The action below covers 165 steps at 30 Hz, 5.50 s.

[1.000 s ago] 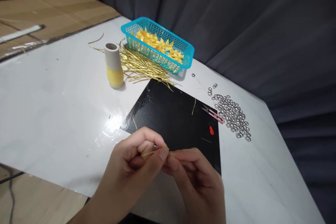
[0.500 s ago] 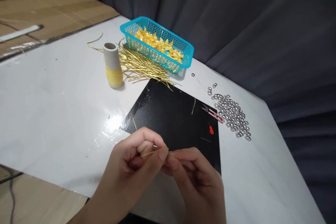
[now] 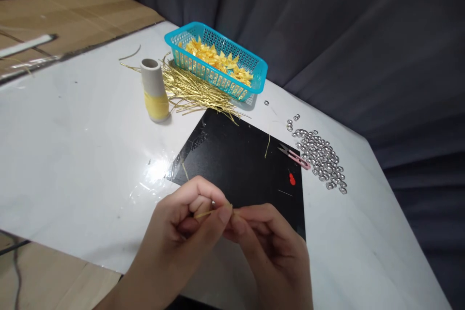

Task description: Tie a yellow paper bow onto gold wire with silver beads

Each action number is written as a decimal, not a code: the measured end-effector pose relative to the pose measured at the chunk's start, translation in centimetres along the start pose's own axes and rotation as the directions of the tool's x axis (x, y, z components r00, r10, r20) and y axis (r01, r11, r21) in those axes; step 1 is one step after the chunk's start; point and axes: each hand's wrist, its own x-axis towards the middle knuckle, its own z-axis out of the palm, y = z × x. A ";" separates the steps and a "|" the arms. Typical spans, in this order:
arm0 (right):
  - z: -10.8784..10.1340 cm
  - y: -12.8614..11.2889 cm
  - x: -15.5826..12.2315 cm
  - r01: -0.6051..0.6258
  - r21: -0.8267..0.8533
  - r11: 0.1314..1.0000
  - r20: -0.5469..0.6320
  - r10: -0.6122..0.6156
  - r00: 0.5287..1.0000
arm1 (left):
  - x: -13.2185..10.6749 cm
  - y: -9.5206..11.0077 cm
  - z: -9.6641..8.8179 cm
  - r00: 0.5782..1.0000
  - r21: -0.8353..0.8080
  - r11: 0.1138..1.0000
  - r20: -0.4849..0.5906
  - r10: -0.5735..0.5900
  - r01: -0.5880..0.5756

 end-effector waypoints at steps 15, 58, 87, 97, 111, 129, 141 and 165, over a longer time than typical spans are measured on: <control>0.0 -0.2 0.0 -0.026 0.056 0.998 -0.001 0.026 1.000 | 0.4 -0.4 -0.5 0.998 0.056 0.998 0.058 0.026 -0.030; -0.1 -0.3 -0.2 0.092 -0.172 0.981 -0.019 -0.096 0.995 | 0.1 -0.5 0.1 0.994 0.084 0.990 0.021 0.107 -0.109; -2.3 -0.3 1.2 0.114 -0.290 0.950 -0.117 -0.154 0.981 | 0.1 -1.2 -1.2 1.000 -0.067 0.998 -0.011 0.003 -0.004; -7.5 1.7 10.5 0.596 -0.707 0.379 0.439 -0.426 0.791 | -1.0 -1.3 -0.1 0.819 0.457 0.727 0.513 0.255 -0.513; -0.7 -1.2 11.8 0.751 -0.491 0.440 0.712 -0.295 0.638 | 1.2 -1.2 -7.9 0.701 0.868 0.042 0.369 0.611 -0.494; 7.1 0.0 13.6 0.477 -0.642 0.601 0.641 0.080 0.763 | 3.8 -2.4 -9.2 0.804 0.873 0.295 0.164 0.572 -0.388; 6.0 -2.4 14.4 0.219 -0.444 0.869 0.744 0.221 0.631 | 4.7 -1.2 -7.8 0.862 0.785 0.476 0.141 0.487 -0.397; 4.9 -2.5 15.9 0.289 -0.508 0.811 0.668 0.159 0.727 | 3.0 0.4 -8.0 0.828 0.681 0.615 -0.023 0.560 -0.397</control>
